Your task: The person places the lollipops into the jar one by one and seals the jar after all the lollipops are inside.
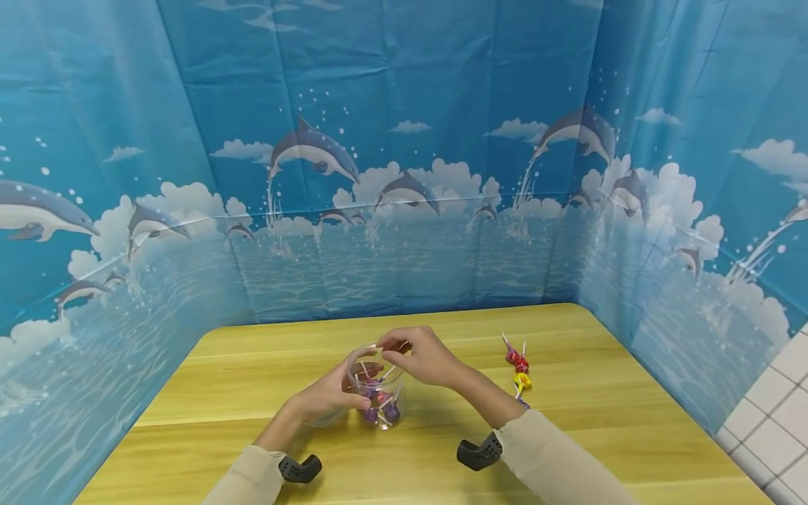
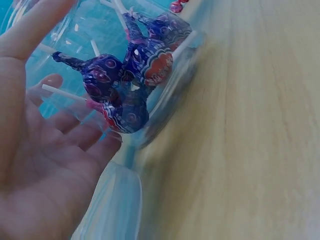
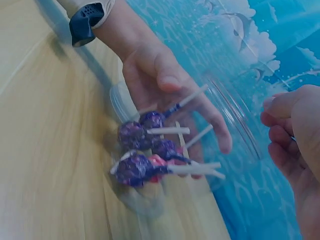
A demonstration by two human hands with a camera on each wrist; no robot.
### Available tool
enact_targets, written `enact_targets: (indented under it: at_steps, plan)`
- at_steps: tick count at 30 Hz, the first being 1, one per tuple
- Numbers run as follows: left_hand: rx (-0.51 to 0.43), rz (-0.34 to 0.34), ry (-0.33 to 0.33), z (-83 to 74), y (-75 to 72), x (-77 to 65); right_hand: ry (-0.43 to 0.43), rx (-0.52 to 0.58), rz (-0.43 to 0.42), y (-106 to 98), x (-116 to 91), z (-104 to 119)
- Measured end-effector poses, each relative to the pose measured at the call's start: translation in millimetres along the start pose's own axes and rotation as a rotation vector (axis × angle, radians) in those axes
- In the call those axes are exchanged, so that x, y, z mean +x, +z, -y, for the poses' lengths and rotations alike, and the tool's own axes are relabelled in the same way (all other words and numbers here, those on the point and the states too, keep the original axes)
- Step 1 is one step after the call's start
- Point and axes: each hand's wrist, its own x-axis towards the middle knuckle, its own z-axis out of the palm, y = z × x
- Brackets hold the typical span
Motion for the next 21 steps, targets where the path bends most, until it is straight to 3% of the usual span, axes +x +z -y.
enact_targets:
  at_steps: [6,21]
  plan:
    - [0.059,-0.034,-0.002,-2.6,0.1,0.7,0.058,0.002,-0.086,-12,-10,-11]
    - [0.113,-0.034,0.013,-0.5,-1.1,1.9,0.170,0.004,-0.167,-45,-47,-34]
